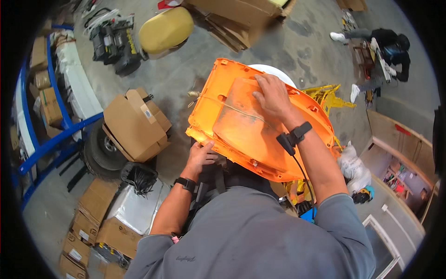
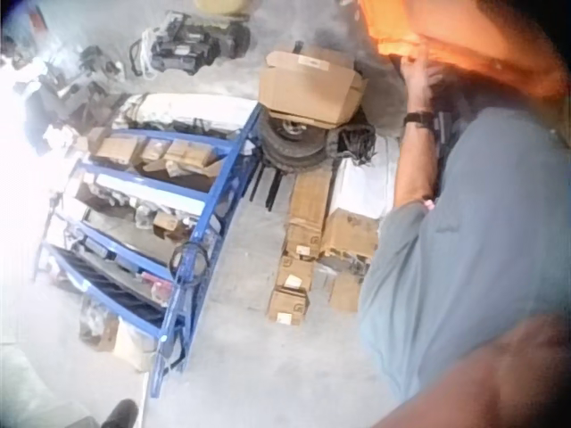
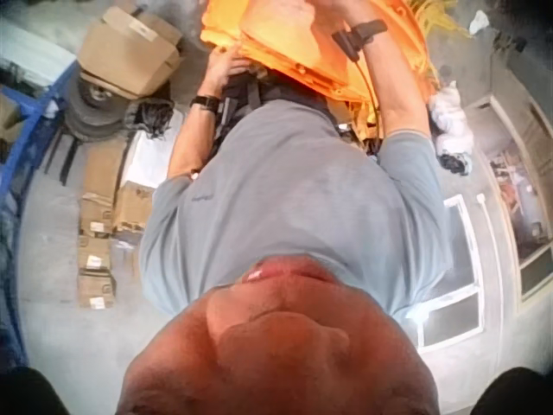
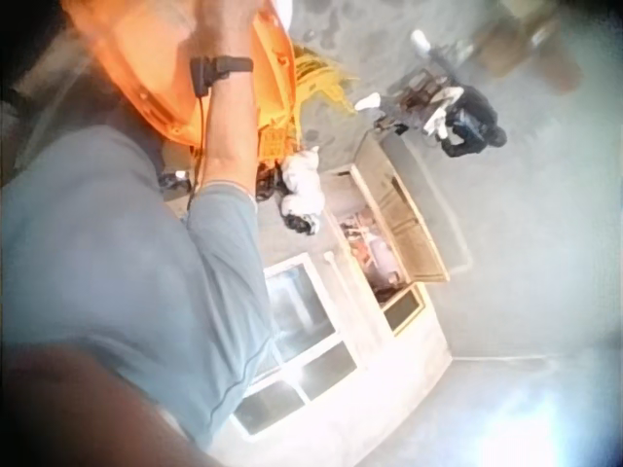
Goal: Assembling and fastening orange plastic motorcycle components with a metal coil fastener.
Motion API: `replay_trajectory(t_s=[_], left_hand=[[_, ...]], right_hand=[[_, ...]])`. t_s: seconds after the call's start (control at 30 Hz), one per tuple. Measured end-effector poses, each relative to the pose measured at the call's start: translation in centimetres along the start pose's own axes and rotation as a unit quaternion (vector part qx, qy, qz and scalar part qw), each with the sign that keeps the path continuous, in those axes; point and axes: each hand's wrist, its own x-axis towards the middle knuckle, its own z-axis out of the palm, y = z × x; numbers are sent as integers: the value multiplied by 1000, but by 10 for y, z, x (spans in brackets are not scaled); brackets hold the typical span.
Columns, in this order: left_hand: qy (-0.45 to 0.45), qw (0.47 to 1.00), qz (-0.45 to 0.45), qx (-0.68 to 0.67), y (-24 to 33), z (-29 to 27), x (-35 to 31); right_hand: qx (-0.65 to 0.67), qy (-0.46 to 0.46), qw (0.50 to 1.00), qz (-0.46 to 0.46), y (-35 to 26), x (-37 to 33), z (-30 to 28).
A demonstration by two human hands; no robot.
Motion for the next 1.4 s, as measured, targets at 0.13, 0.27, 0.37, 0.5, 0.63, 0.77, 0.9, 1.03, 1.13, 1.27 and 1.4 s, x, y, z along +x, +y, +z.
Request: replay_trajectory(t_s=[0.13, 0.27, 0.37, 0.5, 0.63, 0.77, 0.9, 1.03, 1.13, 1.27, 1.4], left_hand=[[61, 994, -1, 91, 14, -20, 10], [116, 958, 95, 244, 44, -27, 13], [67, 922, 216, 316, 74, -7, 3], [14, 783, 376, 495, 110, 52, -22], [-104, 646, 497, 570, 124, 127, -35], [-203, 440, 595, 641, 118, 187, -34], [-198, 336, 571, 723, 104, 233, -24], [-115, 270, 465, 835, 97, 259, -5], [-116, 338, 432, 828, 94, 265, 13], [-99, 289, 507, 806, 92, 270, 26], [-103, 359, 345, 861, 95, 280, 22]], right_hand=[[64, 113, 991, -40, -4, -55, -18], [116, 84, 988, 55, -15, -134, -31], [120, 108, 978, 131, -24, -195, -28], [200, 131, 924, 298, -49, -275, -20], [245, 150, 853, 435, -91, -348, -5], [241, 204, 777, 544, -140, -409, 42], [268, 216, 687, 639, -185, -462, 105], [357, 254, 560, 703, -221, -510, 151], [354, 265, 581, 683, -225, -541, 171], [489, 347, 419, 682, -217, -574, 182], [378, 385, 588, 603, -208, -605, 173]])
